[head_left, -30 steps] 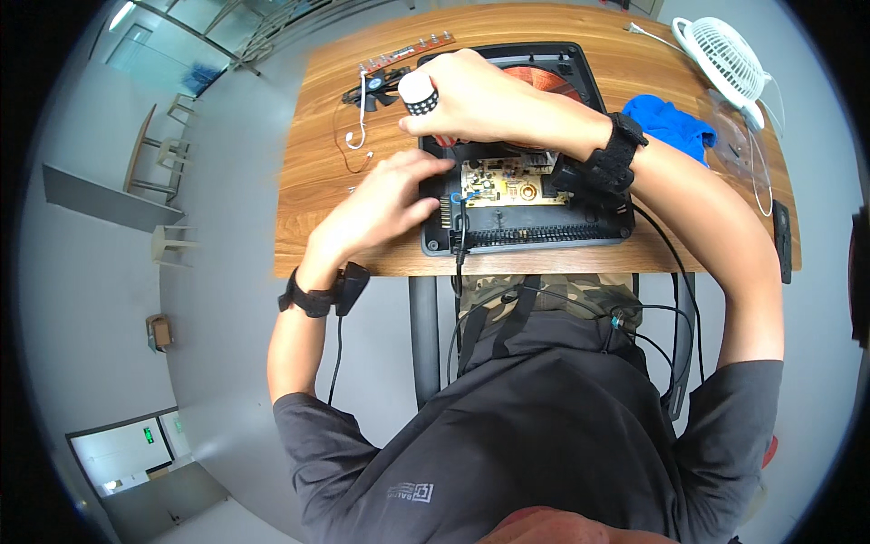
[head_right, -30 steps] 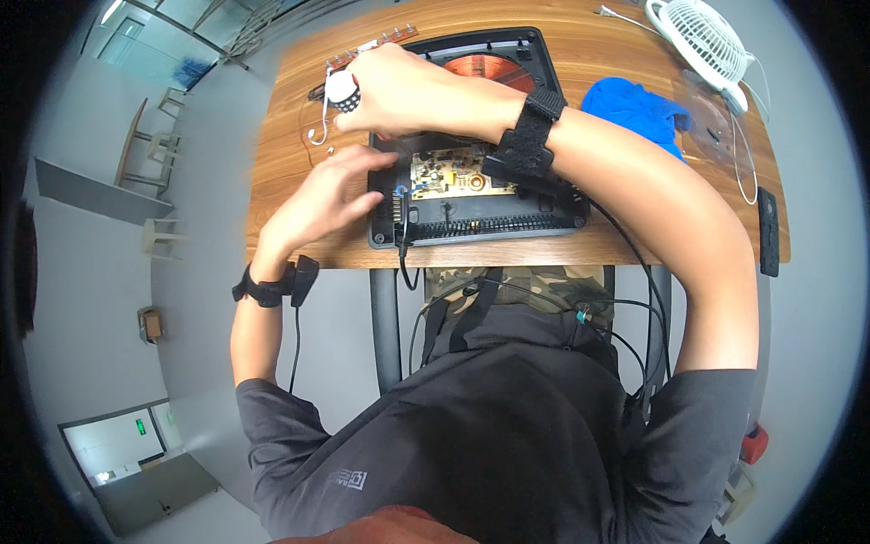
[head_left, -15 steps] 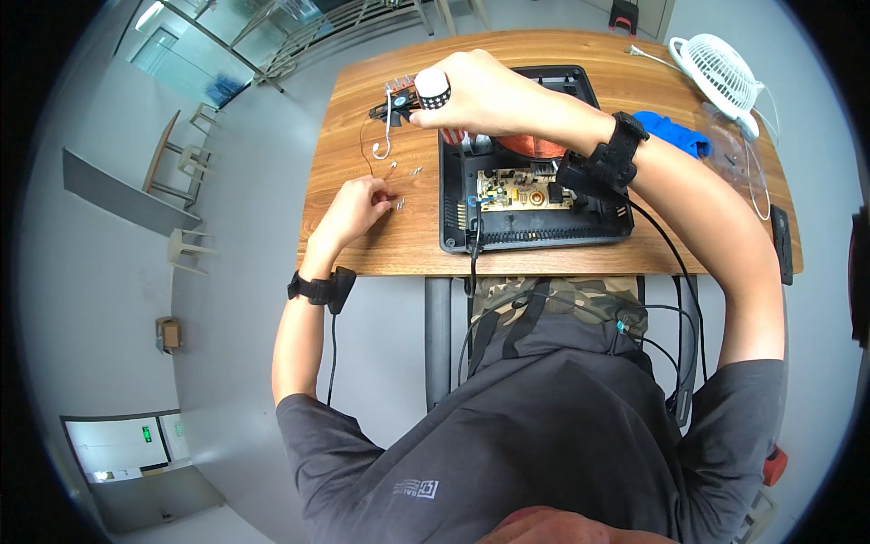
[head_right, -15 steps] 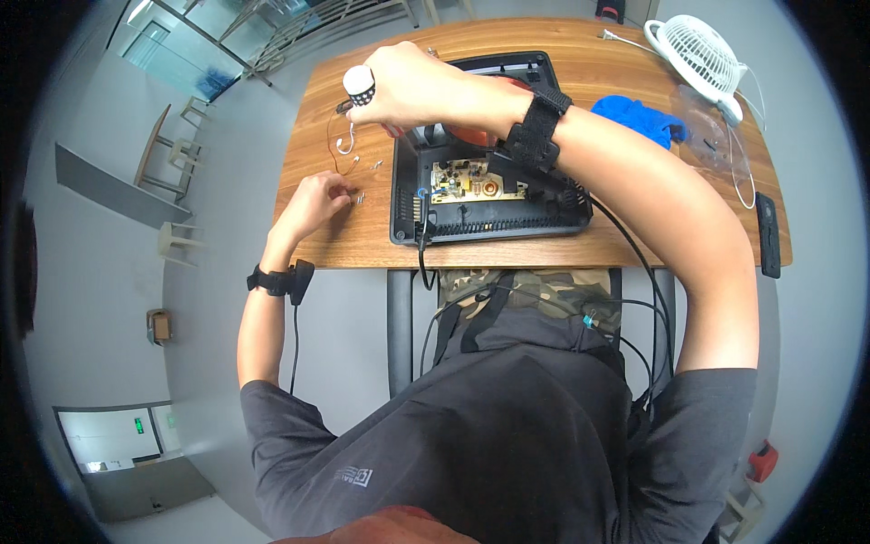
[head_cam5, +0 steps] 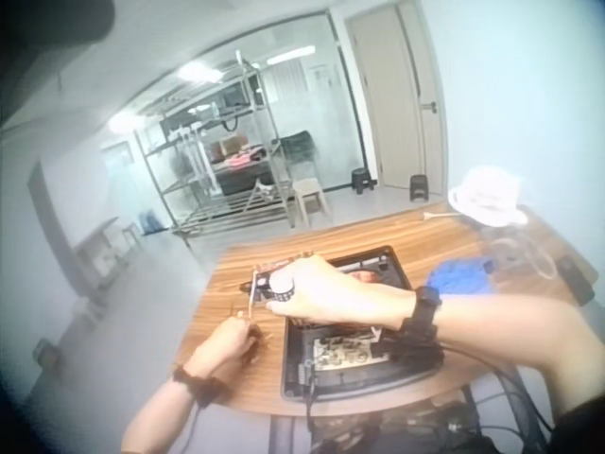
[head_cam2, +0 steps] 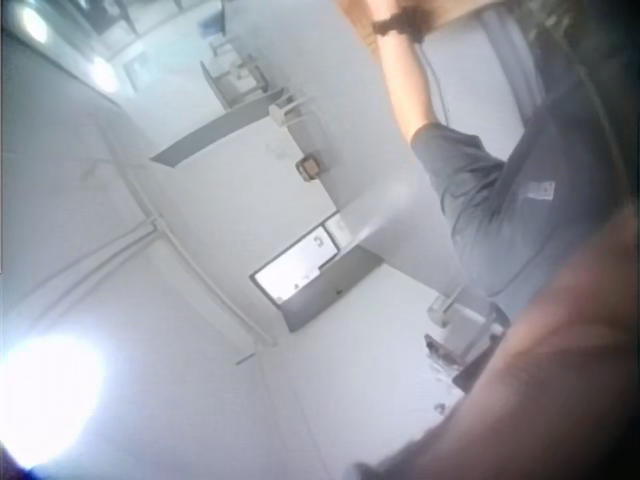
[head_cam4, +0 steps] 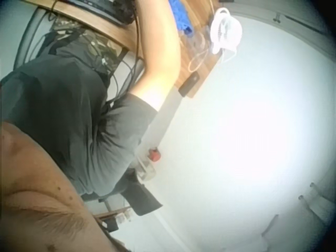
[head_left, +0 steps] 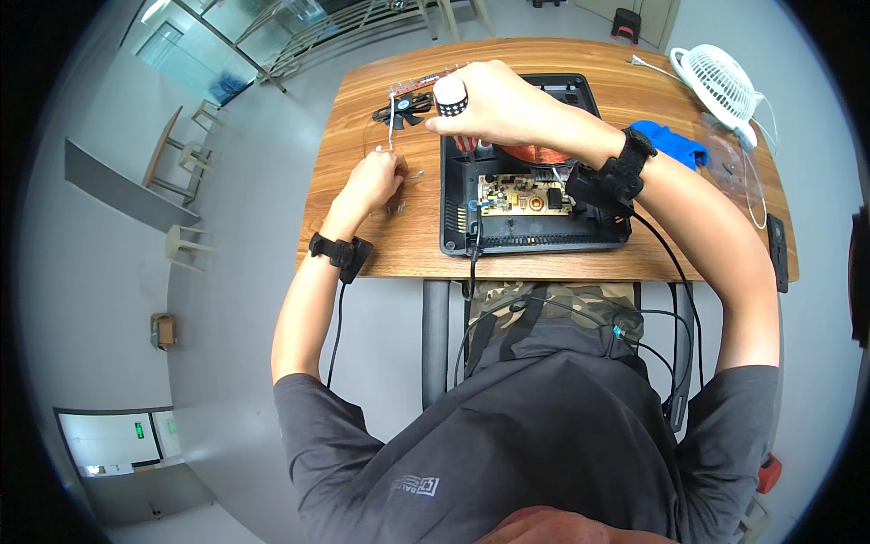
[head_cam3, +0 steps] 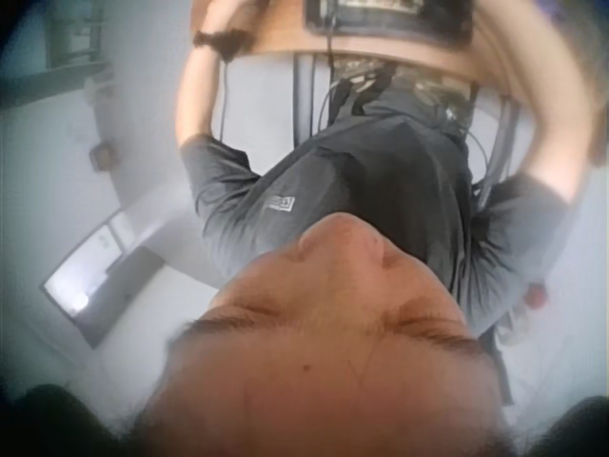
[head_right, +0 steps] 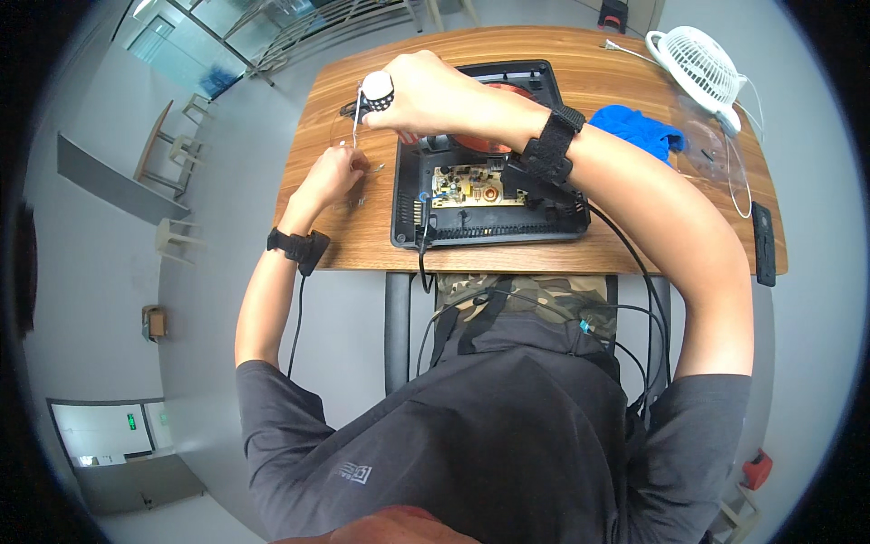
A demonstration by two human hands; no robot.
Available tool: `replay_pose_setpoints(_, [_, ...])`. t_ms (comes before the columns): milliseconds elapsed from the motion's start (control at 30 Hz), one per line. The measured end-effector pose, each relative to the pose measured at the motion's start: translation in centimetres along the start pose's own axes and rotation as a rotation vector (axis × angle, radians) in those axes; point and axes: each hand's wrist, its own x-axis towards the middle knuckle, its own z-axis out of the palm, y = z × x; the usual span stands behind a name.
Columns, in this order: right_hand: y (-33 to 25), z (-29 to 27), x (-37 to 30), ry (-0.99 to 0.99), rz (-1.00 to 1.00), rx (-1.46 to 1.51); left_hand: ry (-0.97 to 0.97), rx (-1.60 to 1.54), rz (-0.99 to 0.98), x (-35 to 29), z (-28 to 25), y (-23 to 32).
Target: The person disassembles a black electronic device using a screwdriver, cleans the interior with a blue cloth, and reassembles the unit by placing the fan and circuit board back into the casing and securing screws.
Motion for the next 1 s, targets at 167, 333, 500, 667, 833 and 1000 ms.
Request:
replay_pose_setpoints(167, [0.1,0.2,0.2,0.003,-0.026,-0.024,-0.029,-0.027,0.027,0.7,0.8,0.6])
replay_pose_setpoints(333, [-0.2,0.3,0.1,-0.034,0.007,-0.027,0.059,0.0,0.062,0.8,1.9,0.6])
replay_pose_setpoints(500, [0.2,1.1,0.4,0.006,-0.019,-0.038,0.135,0.024,0.077,0.6,3.2,-0.1])
replay_pose_setpoints(667, [0.2,1.3,0.4,-0.031,0.011,0.032,-0.021,0.073,-0.042,0.6,2.5,0.3])
replay_pose_setpoints(833, [0.3,0.8,0.6,-0.027,0.032,0.032,-0.016,-0.055,-0.119,0.3,0.3,0.6])
replay_pose_setpoints(1000, [-0.5,-0.1,0.4,0.012,0.007,0.159,0.032,-0.52,-0.043,-1.3,-2.0,1.8])
